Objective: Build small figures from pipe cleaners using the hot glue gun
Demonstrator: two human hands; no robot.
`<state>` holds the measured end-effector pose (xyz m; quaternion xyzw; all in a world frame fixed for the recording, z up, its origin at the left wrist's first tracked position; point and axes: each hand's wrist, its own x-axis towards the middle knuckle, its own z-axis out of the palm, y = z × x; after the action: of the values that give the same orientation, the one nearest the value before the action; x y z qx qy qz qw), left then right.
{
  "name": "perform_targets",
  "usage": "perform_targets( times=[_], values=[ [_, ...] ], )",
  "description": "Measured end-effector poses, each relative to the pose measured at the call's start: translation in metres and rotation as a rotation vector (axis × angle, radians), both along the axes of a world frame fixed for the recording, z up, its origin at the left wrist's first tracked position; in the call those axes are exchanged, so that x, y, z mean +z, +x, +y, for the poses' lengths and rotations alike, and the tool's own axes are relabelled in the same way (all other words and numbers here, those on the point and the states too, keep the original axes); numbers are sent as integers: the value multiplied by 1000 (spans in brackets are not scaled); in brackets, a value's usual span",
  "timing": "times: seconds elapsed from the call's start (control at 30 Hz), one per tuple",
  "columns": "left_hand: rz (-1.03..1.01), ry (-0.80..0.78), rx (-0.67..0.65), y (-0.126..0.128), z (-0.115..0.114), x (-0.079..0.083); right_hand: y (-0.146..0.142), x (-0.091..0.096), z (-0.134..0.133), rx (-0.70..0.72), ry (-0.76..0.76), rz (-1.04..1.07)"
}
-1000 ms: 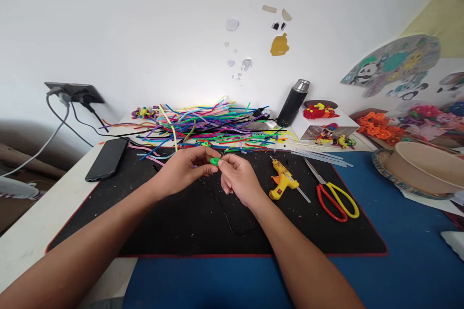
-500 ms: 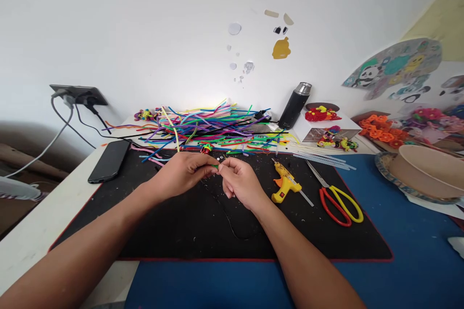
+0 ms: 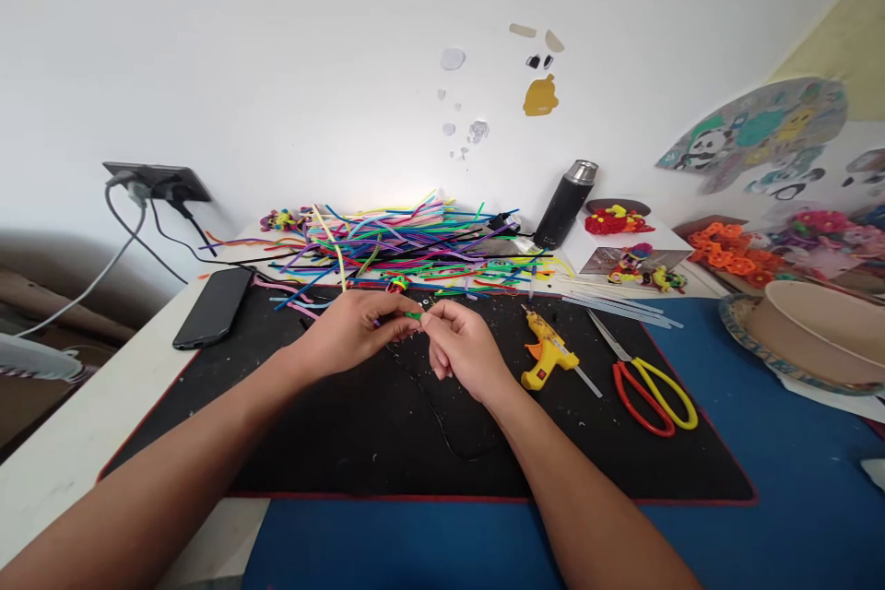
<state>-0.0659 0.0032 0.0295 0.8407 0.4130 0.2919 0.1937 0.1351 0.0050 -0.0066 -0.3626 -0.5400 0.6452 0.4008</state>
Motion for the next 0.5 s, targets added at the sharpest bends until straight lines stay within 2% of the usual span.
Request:
perform_targets(
  times=[0.2, 0.4, 0.5],
  values=[
    [46, 23, 0, -1, -2, -4, 1, -5, 0, -7, 72, -110],
    [-126, -163, 43, 4, -4, -11, 0, -4, 0, -23, 87, -154],
    [-269, -351, 45, 5, -1, -9, 1, 0, -1, -40, 102, -158]
  ],
)
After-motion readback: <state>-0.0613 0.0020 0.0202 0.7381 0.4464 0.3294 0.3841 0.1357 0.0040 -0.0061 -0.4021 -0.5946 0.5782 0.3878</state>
